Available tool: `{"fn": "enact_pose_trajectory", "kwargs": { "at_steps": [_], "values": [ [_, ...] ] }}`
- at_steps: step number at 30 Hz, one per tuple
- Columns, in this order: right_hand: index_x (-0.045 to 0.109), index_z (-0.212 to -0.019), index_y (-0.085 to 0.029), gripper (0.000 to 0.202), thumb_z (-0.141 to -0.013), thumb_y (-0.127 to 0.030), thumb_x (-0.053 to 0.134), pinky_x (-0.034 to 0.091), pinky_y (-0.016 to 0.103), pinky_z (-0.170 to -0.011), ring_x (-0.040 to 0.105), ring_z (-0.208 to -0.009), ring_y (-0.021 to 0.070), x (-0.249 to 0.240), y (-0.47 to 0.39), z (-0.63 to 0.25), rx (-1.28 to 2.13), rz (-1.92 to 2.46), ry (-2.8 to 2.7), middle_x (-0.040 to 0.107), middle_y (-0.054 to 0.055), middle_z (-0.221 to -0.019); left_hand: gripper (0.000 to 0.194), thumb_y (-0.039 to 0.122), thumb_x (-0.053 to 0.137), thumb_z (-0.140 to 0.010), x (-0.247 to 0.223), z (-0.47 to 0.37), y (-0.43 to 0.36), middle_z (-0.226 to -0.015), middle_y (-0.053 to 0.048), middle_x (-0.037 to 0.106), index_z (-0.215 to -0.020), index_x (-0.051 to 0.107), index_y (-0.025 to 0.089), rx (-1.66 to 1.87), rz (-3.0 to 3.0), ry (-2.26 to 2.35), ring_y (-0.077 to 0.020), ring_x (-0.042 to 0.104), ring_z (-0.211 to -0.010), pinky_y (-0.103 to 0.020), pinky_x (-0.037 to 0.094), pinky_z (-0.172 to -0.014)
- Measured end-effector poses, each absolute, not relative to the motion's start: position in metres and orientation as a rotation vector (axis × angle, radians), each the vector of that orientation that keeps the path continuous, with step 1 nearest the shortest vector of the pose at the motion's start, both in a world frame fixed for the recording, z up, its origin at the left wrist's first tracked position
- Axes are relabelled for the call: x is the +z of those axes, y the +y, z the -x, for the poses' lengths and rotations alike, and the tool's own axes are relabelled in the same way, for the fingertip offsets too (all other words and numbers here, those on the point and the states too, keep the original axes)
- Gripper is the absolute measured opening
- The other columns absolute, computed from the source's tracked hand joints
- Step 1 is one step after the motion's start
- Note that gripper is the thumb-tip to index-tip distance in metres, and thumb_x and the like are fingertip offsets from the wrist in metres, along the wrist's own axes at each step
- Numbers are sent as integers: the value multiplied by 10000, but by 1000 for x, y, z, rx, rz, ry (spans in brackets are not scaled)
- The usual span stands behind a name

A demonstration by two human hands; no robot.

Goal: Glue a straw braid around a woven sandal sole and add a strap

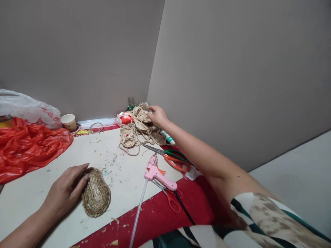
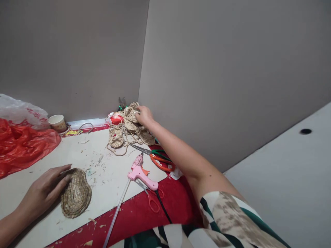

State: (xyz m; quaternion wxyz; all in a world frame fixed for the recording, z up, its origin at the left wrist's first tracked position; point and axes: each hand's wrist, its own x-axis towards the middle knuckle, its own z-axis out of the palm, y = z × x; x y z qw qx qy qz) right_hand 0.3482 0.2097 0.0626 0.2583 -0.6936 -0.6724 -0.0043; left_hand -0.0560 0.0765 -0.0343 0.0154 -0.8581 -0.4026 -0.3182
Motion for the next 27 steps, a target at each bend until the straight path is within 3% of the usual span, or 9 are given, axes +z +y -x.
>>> {"fn": "enact_pose_trajectory", "kwargs": {
  "at_steps": [3, 5, 7, 12, 14, 19, 27],
  "values": [
    [675, -986, -140, 295, -912, -280, 427, 411, 250, -761, 590, -887, 164, 56, 185, -312, 130, 1713, -2160, 675, 68, -961, 405, 423, 497, -885, -36, 56, 77, -1093, -105, 692, -1213, 549, 191, -911, 2704, -1297, -242, 670, -967, -349, 535, -840],
    [687, -738, -156, 276, -801, -408, 593, 374, 241, -622, 556, -669, 138, 48, 166, -289, 298, 1610, -2414, 654, 22, -705, 407, 415, 489, -889, -36, 56, 77, -1101, -115, 689, -1215, 547, 178, -878, 2717, -1309, -246, 663, -982, -359, 530, -854],
    [651, -609, -165, 298, -663, -450, 713, 315, 251, -547, 492, -560, 128, 38, 149, -272, 419, 1541, -2582, 598, 7, -576, 404, 406, 478, -893, -36, 55, 76, -1097, -121, 689, -1211, 550, 169, -864, 2723, -1314, -246, 660, -984, -363, 527, -861],
    [603, -642, -163, 56, -693, -170, 624, 299, 262, -559, 482, -596, 134, 31, 131, -264, 506, 1450, -2650, 606, 27, -644, 397, 390, 485, -891, -36, 54, 76, -1106, -108, 685, -1211, 556, 167, -850, 2734, -1361, -238, 650, -997, -362, 519, -874],
    [569, -657, -159, 76, -717, -112, 563, 344, 252, -586, 517, -631, 131, 39, 134, -272, 572, 1399, -2625, 619, 28, -677, 398, 388, 488, -892, -36, 54, 76, -1113, -110, 681, -1214, 553, 163, -844, 2736, -1374, -236, 645, -1007, -363, 514, -882],
    [504, -816, -174, 72, -869, -209, 471, 472, 246, -688, 626, -744, 120, 77, 143, -291, 927, 1170, -2254, 674, 43, -805, 396, 393, 487, -894, -38, 55, 78, -1107, -112, 678, -1207, 553, 160, -838, 2741, -1380, -237, 641, -1011, -363, 510, -883],
    [525, -804, -183, 190, -789, -289, 682, 515, 245, -637, 569, -575, 67, 126, 147, -291, 1199, 702, -1476, 591, -58, -657, 395, 409, 475, -890, -37, 54, 77, -1114, -101, 682, -1199, 568, 181, -833, 2745, -1424, -239, 642, -1013, -365, 512, -885]
  ]
}}
